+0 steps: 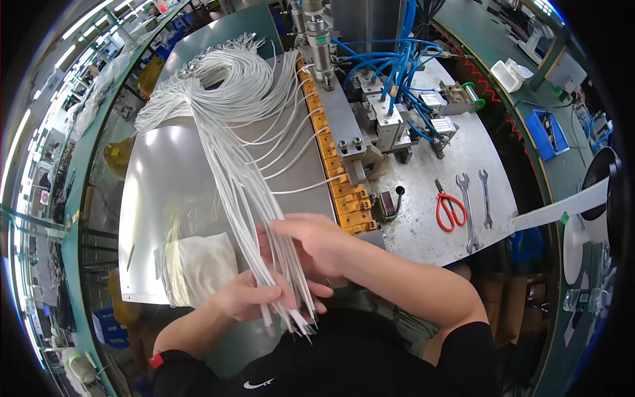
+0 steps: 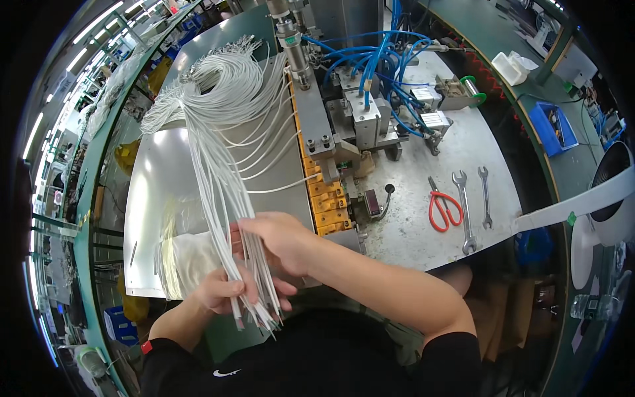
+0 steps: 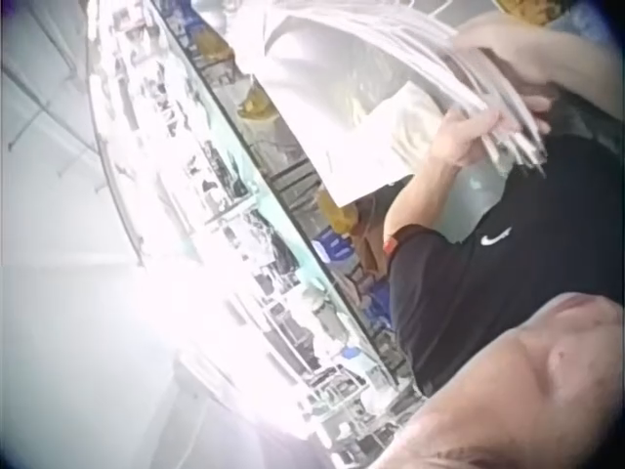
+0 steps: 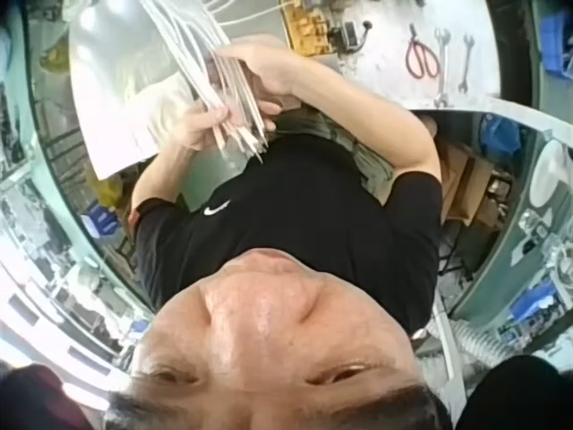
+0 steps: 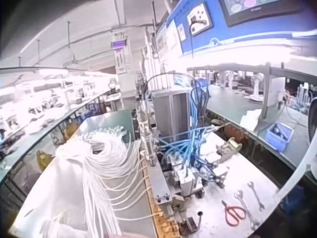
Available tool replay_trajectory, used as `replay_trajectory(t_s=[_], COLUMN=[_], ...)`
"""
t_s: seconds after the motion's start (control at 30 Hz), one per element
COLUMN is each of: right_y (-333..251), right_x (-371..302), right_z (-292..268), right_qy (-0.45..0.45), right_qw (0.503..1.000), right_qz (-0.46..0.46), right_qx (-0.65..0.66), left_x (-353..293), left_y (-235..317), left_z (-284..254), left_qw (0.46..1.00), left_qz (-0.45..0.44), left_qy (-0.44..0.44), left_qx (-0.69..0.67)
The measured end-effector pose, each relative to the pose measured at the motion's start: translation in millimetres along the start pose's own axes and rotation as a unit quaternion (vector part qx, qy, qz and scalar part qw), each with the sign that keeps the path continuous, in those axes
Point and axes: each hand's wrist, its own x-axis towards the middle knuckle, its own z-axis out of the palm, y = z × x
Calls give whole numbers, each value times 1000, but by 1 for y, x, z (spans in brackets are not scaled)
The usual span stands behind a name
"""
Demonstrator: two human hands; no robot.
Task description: The person inserts several white wires one by one into a terminal block held in an assembly jig by hand.
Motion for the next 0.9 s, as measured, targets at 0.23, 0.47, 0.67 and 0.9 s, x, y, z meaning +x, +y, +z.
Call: replay_trajectory(t_s=[0.23, 0.47, 0.67, 0.9], right_y=[-16, -34, -29, -24], right_x=[-34, -85, -97, -84], right_z=[-8, -39, -59, -51], right_qy=[-42, 2, 7, 138], right_qw=[996, 997, 978, 732], right_qz=[80, 71, 61, -233], right_qx=[5, -27, -201, -625], left_x=[23, 58, 92, 85], left_y=[-10, 67, 62, 46], left_z=[13, 35, -5, -5], left_qw=[940, 574, 421, 563], left_qz=[-47, 252, 182, 69], left_qy=[-168, -5, -21, 40], left_qx=[293, 779, 888, 822])
